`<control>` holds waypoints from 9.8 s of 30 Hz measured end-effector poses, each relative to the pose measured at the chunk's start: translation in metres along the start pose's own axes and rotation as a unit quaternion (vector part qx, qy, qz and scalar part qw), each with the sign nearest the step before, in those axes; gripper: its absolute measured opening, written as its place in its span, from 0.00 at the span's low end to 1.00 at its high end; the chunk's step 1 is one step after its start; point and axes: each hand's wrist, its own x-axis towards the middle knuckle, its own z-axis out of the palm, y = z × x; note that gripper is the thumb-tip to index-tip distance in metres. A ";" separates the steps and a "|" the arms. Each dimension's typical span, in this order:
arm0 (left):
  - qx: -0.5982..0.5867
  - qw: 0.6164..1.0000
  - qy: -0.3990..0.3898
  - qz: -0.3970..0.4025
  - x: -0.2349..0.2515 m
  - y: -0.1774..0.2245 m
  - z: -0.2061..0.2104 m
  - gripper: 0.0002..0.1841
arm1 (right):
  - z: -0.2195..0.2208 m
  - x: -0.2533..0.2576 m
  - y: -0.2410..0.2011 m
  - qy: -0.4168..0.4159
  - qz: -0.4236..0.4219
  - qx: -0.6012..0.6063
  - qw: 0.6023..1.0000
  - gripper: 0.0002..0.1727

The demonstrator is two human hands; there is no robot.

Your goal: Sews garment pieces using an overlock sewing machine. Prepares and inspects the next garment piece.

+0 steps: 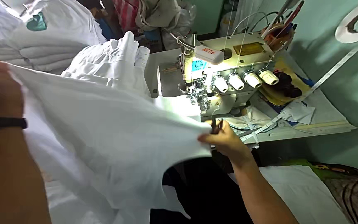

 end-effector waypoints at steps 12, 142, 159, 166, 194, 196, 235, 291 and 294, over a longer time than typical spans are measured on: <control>-0.319 0.886 -0.202 0.267 -0.099 0.223 0.094 0.16 | 0.020 -0.018 0.049 0.186 0.078 0.026 0.979 0.07; -0.250 0.930 -0.154 0.220 -0.109 0.261 0.130 0.12 | -0.013 0.022 0.031 0.211 0.106 -0.118 0.965 0.07; -0.296 0.876 -0.104 0.367 -0.165 0.223 0.083 0.37 | 0.018 -0.018 0.039 0.111 0.226 0.157 0.955 0.10; -0.335 0.838 -0.185 0.390 -0.169 0.219 0.087 0.19 | 0.009 -0.020 0.017 -0.053 -0.093 -0.132 0.985 0.25; -0.401 0.831 -0.262 0.281 -0.138 0.261 0.108 0.06 | -0.019 -0.056 0.080 0.028 -0.155 -0.194 0.968 0.14; -0.404 0.841 -0.255 0.253 -0.140 0.264 0.109 0.05 | -0.018 -0.056 0.079 0.035 -0.130 -0.161 0.978 0.17; 0.057 0.987 0.044 0.143 -0.223 0.008 0.020 0.19 | 0.043 -0.014 0.033 0.196 0.021 -0.018 0.980 0.12; -0.533 0.623 -0.572 0.035 -0.270 0.208 0.105 0.07 | 0.012 -0.083 0.075 0.345 0.200 0.144 0.906 0.11; -0.547 0.611 -0.567 0.078 -0.261 0.205 0.104 0.16 | 0.011 -0.102 0.077 0.158 0.236 0.051 0.957 0.22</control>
